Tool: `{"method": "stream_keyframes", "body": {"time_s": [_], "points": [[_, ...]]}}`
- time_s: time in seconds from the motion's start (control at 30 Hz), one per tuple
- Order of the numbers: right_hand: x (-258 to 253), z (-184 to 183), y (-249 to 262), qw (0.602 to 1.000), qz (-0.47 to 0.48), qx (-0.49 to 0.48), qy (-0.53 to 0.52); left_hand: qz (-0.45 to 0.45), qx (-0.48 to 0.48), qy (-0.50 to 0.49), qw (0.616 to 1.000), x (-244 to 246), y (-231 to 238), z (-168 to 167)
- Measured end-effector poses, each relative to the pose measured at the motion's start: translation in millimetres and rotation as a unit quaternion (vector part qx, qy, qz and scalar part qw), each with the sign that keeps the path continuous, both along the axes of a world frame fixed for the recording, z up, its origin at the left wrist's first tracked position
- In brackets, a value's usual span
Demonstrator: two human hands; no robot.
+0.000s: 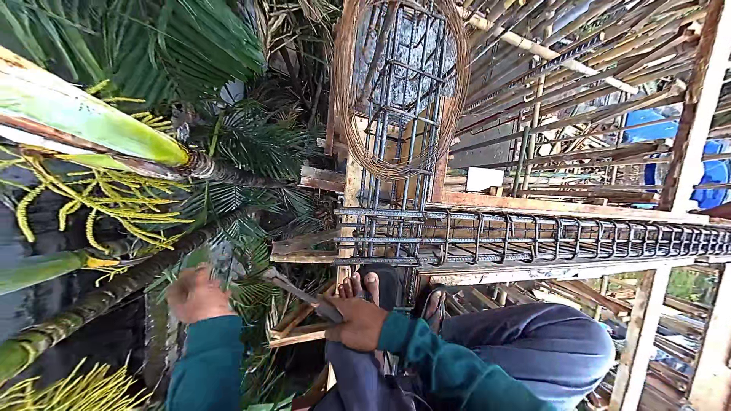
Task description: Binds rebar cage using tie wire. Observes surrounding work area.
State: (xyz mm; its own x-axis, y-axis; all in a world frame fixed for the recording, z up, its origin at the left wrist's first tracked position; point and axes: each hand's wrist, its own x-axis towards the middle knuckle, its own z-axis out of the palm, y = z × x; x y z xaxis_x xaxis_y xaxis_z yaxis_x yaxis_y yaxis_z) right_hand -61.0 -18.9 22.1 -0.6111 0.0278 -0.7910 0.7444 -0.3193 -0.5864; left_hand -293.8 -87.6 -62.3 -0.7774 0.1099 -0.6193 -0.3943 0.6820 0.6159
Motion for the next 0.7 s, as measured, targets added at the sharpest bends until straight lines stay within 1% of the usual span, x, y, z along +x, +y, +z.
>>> {"method": "stream_keyframes", "body": {"time_s": [0.07, 0.13, 0.2, 0.23, 0.3, 0.37, 0.4, 0.47, 0.5, 0.53, 0.6, 0.63, 0.67, 0.7], "points": [[19.8, 2.6, -7.7, 0.999, -0.034, 0.025, -0.011, -0.078, -0.025, 0.071, 0.994, 2.1, -3.3, -4.1], [47.4, 11.1, -12.6, 0.993, -0.078, 0.075, -0.049, -0.177, -0.008, 0.069, 0.982, 23.1, 4.0, 0.8], [80.5, 18.1, -14.3, 0.979, -0.128, 0.121, -0.101, -0.281, 0.02, 0.049, 0.958, 53.9, 18.5, 6.4], [98.8, 20.6, -14.7, 0.969, -0.155, 0.145, -0.126, -0.337, 0.04, 0.04, 0.94, 71.7, 27.5, 8.9], [132.0, 27.7, -14.9, 0.938, -0.219, 0.204, -0.173, -0.462, 0.076, 0.034, 0.883, 108.4, 46.5, 13.2], [154.6, 36.2, -15.3, 0.895, -0.274, 0.288, -0.201, -0.567, 0.094, 0.096, 0.813, 146.7, 60.2, 14.3], [161.2, 38.1, -16.2, 0.87, -0.299, 0.337, -0.201, -0.599, 0.085, 0.131, 0.786, 163.8, 64.1, 14.9], [169.0, 30.2, -17.1, 0.824, -0.326, 0.42, -0.194, -0.641, 0.047, 0.142, 0.753, 188.6, 66.5, 16.4], [170.3, 21.5, -15.7, 0.814, -0.319, 0.439, -0.205, -0.659, 0.03, 0.146, 0.737, 196.4, 64.8, 16.7], [169.2, 13.7, -11.6, 0.823, -0.301, 0.423, -0.232, -0.669, 0.029, 0.17, 0.723, 202.0, 60.4, 16.6], [168.0, 3.6, 5.1, 0.869, -0.249, 0.304, -0.302, -0.682, 0.055, 0.214, 0.697, 208.9, 52.6, 18.0], [168.1, -1.1, 7.3, 0.872, -0.248, 0.275, -0.32, -0.685, 0.08, 0.224, 0.688, 211.3, 49.1, 17.9], [167.7, -1.9, 4.9, 0.864, -0.263, 0.281, -0.324, -0.691, 0.106, 0.223, 0.679, 213.6, 46.6, 17.2], [167.3, -0.8, 0.3, 0.849, -0.285, 0.314, -0.315, -0.698, 0.132, 0.215, 0.67, 216.3, 46.2, 17.0]]}}
